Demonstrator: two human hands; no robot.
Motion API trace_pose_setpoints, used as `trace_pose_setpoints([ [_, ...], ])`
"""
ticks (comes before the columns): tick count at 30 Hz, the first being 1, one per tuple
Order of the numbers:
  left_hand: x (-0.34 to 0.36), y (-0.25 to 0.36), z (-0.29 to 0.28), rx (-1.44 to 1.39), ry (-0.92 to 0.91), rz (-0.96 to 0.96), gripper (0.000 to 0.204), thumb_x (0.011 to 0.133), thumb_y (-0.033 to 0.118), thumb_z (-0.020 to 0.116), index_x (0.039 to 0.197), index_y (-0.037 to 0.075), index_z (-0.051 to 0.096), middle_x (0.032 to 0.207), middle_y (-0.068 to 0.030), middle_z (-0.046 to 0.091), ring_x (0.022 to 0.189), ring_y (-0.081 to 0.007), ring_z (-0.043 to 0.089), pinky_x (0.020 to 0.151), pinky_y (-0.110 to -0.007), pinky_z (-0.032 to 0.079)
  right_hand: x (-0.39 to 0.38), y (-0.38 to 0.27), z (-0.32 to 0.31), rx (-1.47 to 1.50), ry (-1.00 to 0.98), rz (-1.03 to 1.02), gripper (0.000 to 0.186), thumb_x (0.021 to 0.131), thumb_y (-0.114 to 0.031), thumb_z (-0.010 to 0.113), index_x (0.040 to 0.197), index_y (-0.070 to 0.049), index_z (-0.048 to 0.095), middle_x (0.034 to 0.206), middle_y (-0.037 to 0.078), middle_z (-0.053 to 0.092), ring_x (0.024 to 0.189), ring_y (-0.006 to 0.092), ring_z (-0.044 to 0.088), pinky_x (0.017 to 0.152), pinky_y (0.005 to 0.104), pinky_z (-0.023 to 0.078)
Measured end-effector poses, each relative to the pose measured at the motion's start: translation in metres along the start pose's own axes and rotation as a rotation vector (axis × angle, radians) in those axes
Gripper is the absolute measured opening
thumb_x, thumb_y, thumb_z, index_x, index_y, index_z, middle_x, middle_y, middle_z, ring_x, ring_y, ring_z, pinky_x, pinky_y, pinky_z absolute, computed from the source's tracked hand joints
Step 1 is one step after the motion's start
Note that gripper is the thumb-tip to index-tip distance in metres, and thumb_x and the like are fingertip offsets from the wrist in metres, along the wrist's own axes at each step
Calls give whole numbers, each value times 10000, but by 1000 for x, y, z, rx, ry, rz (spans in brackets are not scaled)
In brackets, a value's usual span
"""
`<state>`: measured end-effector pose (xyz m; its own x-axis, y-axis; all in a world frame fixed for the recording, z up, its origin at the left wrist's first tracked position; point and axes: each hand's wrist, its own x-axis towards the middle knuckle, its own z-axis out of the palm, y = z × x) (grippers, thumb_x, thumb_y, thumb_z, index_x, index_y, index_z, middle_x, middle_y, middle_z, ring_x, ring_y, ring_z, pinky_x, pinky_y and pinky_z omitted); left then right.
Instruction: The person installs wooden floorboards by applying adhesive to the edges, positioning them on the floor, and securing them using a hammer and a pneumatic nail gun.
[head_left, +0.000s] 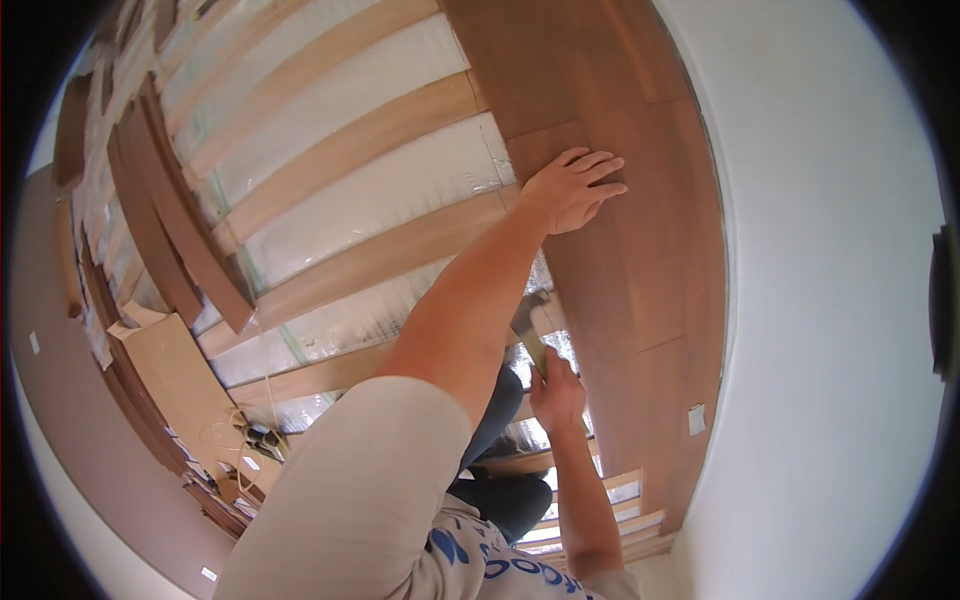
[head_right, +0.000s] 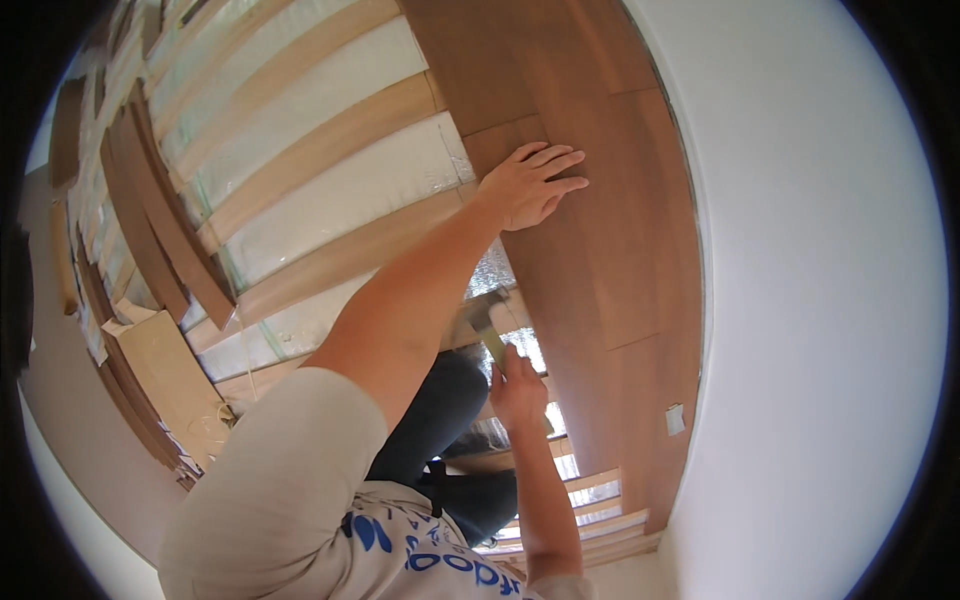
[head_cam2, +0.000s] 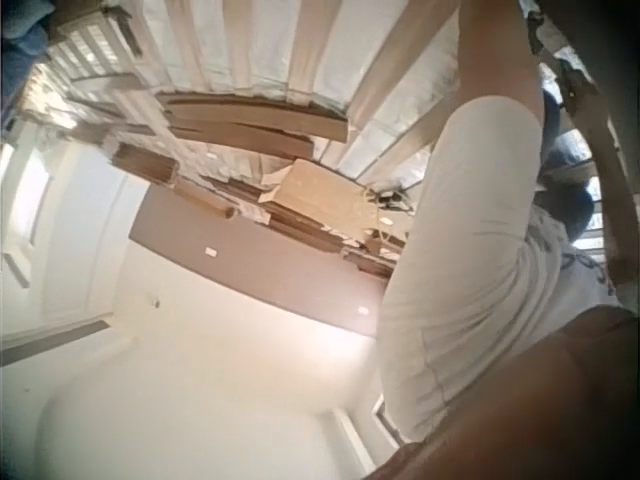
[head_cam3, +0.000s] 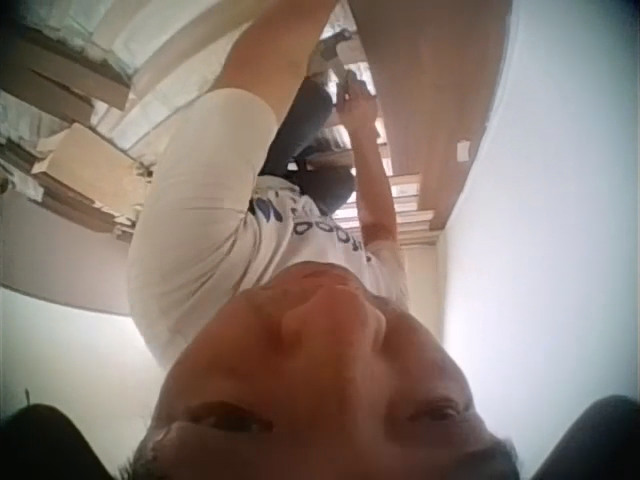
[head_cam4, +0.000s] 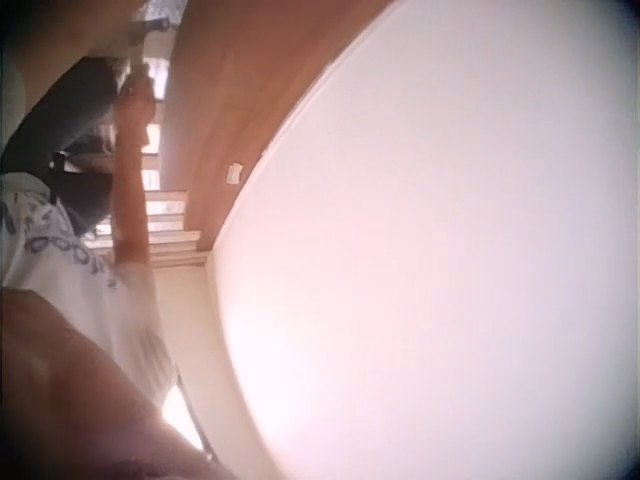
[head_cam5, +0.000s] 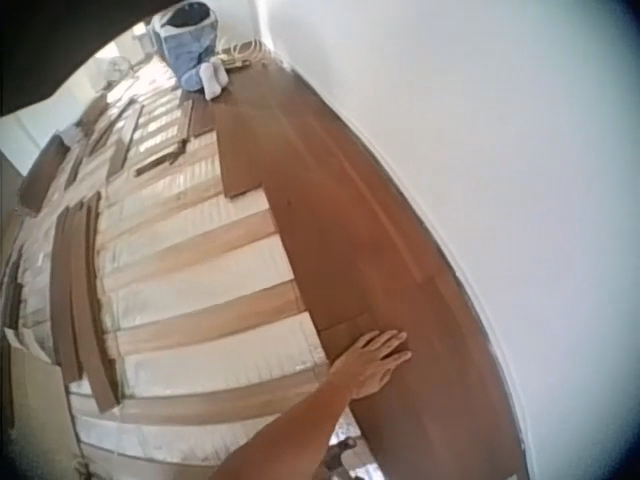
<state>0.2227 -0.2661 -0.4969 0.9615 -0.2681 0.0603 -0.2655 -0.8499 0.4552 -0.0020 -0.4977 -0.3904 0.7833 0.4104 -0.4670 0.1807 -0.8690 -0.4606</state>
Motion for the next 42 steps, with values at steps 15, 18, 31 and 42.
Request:
trace_pose_setpoints([
  [15, 2, -11, -4, -117, 34, -5, 471, 931, 237, 651, 1399, 227, 602, 1599, 4, 423, 1487, -194, 345, 1238, -405, 273, 68, -12, 26, -113, 50, 79, 462, 956, -296, 694, 1378, -135, 598, 936, 140, 659, 753, 353, 695, 639, 446, 576],
  [18, -1, -12, -1, -92, 70, -15, 473, 903, 227, 670, 1373, 209, 623, 1581, -7, 444, 1480, -211, 361, 1224, -410, 303, 37, -26, 12, 100, 11, 156, 477, 951, -284, 701, 1386, -117, 596, 927, 143, 661, 756, 357, 692, 648, 438, 571],
  [31, 27, -10, 27, 129, 261, 238, 465, 858, 101, 630, 1316, 172, 674, 1434, -137, 597, 1326, -364, 544, 1110, -482, 461, -280, 82, -11, 978, 547, 1178, 316, 1089, -343, 455, 967, -52, 482, 714, 91, 570, 506, 182, 554, 450, 342, 452],
  [42, -46, 154, 102, 310, 188, 132, 460, 1020, 361, 532, 1460, 232, 567, 1584, -65, 469, 1471, -315, 402, 1169, -535, 337, -459, 196, 112, 593, 471, 1268, 367, 1026, -348, 592, 1211, -31, 589, 884, 303, 685, 892, 513, 669, 764, 537, 534],
])
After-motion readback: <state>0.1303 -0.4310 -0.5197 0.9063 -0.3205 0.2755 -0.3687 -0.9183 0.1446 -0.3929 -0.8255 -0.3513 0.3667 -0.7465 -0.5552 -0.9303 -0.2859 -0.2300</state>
